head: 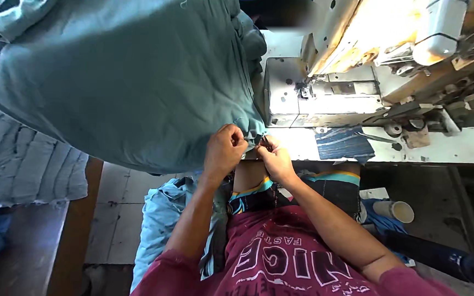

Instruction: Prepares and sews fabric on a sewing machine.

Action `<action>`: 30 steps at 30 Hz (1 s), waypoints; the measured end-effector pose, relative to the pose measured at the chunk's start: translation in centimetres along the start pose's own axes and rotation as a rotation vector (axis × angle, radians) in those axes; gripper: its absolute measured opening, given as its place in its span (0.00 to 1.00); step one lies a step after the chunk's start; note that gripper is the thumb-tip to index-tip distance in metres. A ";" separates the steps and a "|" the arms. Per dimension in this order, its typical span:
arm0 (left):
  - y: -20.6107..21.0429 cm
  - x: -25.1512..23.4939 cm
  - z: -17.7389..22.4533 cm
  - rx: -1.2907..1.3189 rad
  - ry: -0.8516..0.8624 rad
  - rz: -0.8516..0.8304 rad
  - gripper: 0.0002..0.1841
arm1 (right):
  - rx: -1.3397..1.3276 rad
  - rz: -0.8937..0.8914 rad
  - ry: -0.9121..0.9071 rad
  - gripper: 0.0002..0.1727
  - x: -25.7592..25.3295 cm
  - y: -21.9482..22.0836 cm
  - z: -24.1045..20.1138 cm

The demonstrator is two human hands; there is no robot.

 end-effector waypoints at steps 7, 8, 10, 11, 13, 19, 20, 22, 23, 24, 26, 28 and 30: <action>-2.6 -1.3 2.1 -0.034 0.020 0.129 0.09 | 0.008 0.059 -0.075 0.05 0.0 -1.8 -0.1; -2.7 -1.8 2.4 -0.035 0.028 0.143 0.11 | 0.036 0.050 -0.144 0.06 0.0 -1.8 -0.2; -3.5 -2.6 3.4 -0.080 0.068 0.202 0.14 | 0.093 0.051 -0.346 0.06 -0.3 -1.7 -1.1; -4.3 -2.9 4.2 -0.115 0.103 0.257 0.14 | 0.118 0.050 -0.449 0.05 -0.5 -1.7 -2.0; -6.0 -3.2 6.1 -0.154 0.198 0.367 0.14 | 0.078 0.028 -0.580 0.04 -1.2 -1.5 -4.2; -12.0 -1.7 12.0 -0.033 0.582 0.518 0.09 | -0.989 -0.423 -0.014 0.10 -3.6 0.3 -10.0; -13.0 -1.2 13.1 -0.054 0.627 0.528 0.08 | -1.056 -0.479 -0.008 0.10 -3.7 0.4 -10.6; -14.9 -0.7 14.5 -0.131 0.670 0.547 0.07 | -0.980 -0.522 -0.160 0.07 -3.5 0.2 -11.6; -15.7 -0.7 14.9 -0.169 0.676 0.552 0.07 | -0.894 -0.518 -0.259 0.05 -3.2 0.0 -11.9; -16.3 -0.9 15.2 -0.210 0.678 0.549 0.08 | -0.794 -0.512 -0.348 0.07 -2.8 0.0 -12.1; -17.0 -1.4 15.4 -0.275 0.664 0.524 0.10 | -0.614 -0.506 -0.474 0.14 -2.3 0.4 -11.8; -18.0 -1.6 14.9 -0.327 0.635 0.519 0.11 | -0.513 -0.470 -0.465 0.11 -2.5 1.3 -10.5; -19.5 -1.8 13.7 -0.365 0.594 0.517 0.12 | -0.613 -0.435 -0.302 0.08 -2.6 1.5 -9.6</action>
Point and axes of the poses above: each hand's wrist, its own x-axis away from the middle knuckle, its own y-axis out of the palm, z = x × y, the point moved 4 cm from there along -x, towards the middle knuckle, and after that the axes turned 6 degrees about -x, right-handed, at the moved point
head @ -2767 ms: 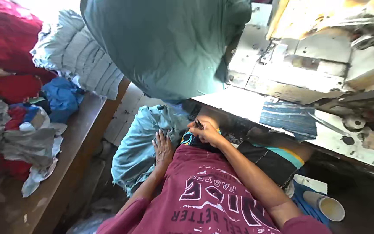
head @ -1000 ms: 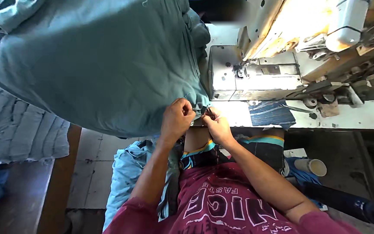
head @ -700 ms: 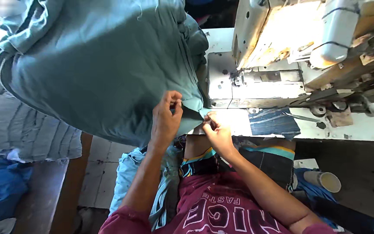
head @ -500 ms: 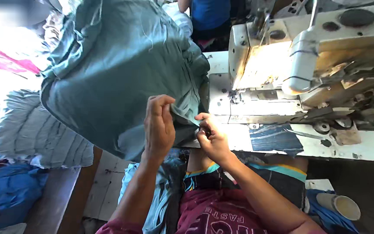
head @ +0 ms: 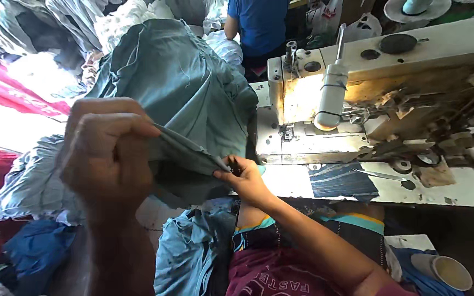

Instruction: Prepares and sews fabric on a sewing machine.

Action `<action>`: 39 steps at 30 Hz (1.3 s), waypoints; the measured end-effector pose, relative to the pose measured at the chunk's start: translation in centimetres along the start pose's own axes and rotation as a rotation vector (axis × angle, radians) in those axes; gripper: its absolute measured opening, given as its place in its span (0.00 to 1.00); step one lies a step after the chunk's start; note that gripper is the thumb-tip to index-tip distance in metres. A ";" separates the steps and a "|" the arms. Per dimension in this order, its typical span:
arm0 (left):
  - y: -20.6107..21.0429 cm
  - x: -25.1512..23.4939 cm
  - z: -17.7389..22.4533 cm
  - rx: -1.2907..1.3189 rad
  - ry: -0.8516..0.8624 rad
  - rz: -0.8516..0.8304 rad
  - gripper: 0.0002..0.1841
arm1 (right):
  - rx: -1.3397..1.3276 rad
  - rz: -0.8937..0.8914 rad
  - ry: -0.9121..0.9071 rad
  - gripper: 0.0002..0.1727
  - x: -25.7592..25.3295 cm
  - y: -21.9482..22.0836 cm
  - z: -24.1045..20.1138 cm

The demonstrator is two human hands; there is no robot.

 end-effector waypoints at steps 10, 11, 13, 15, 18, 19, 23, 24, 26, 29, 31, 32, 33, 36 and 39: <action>6.5 7.2 -1.5 0.168 -0.109 -0.651 0.12 | 0.154 0.036 0.196 0.11 6.9 -6.5 -2.1; 8.1 9.0 -1.5 0.201 -0.147 -0.679 0.11 | 0.215 0.051 0.218 0.12 8.1 -7.6 -1.7; 10.6 11.9 -0.7 0.293 -0.243 -0.704 0.10 | 0.301 0.077 0.224 0.12 11.1 -9.6 -1.3; 12.5 13.5 0.5 0.386 -0.316 -0.690 0.09 | 0.376 0.097 0.222 0.11 13.8 -11.2 -1.6; 14.9 14.3 2.4 0.432 -0.349 -0.650 0.10 | 0.457 0.157 0.207 0.08 16.2 -12.9 -2.2; 15.4 14.0 2.8 0.429 -0.356 -0.633 0.11 | 0.503 0.177 0.195 0.08 16.2 -13.3 -2.4; 16.5 11.7 2.9 0.465 -0.369 -0.517 0.06 | 0.676 0.276 0.153 0.10 13.9 -14.6 -3.0; 16.6 11.3 2.7 0.484 -0.376 -0.508 0.06 | 0.666 0.322 0.139 0.09 13.2 -14.8 -3.0; 16.5 10.7 2.3 0.501 -0.394 -0.501 0.06 | 0.601 0.366 0.125 0.06 12.0 -15.0 -3.0; 16.3 10.2 1.8 0.493 -0.423 -0.495 0.05 | 0.570 0.345 0.105 0.04 10.5 -15.1 -3.2; 16.3 10.4 1.6 0.485 -0.453 -0.503 0.06 | 0.537 0.327 0.081 0.04 9.9 -15.1 -3.5; 16.4 10.4 1.6 0.492 -0.464 -0.508 0.05 | 0.507 0.315 0.072 0.05 9.6 -15.1 -3.7; 16.5 10.5 1.6 0.504 -0.467 -0.514 0.05 | 0.470 0.294 0.069 0.06 9.3 -15.0 -3.9; 16.5 10.4 1.9 0.554 -0.453 -0.501 0.04 | 0.393 0.166 0.113 0.14 8.6 -14.4 -4.3; 16.4 9.9 2.1 0.602 -0.432 -0.490 0.03 | 0.418 0.096 0.167 0.07 8.5 -14.3 -4.1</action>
Point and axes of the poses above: each hand's wrist, its own x-axis away from the middle knuckle, its own y-axis out of the palm, z = x × y, the point moved 4 cm from there along -x, towards the middle knuckle, and after that the axes turned 6 degrees about -x, right-handed, at the moved point
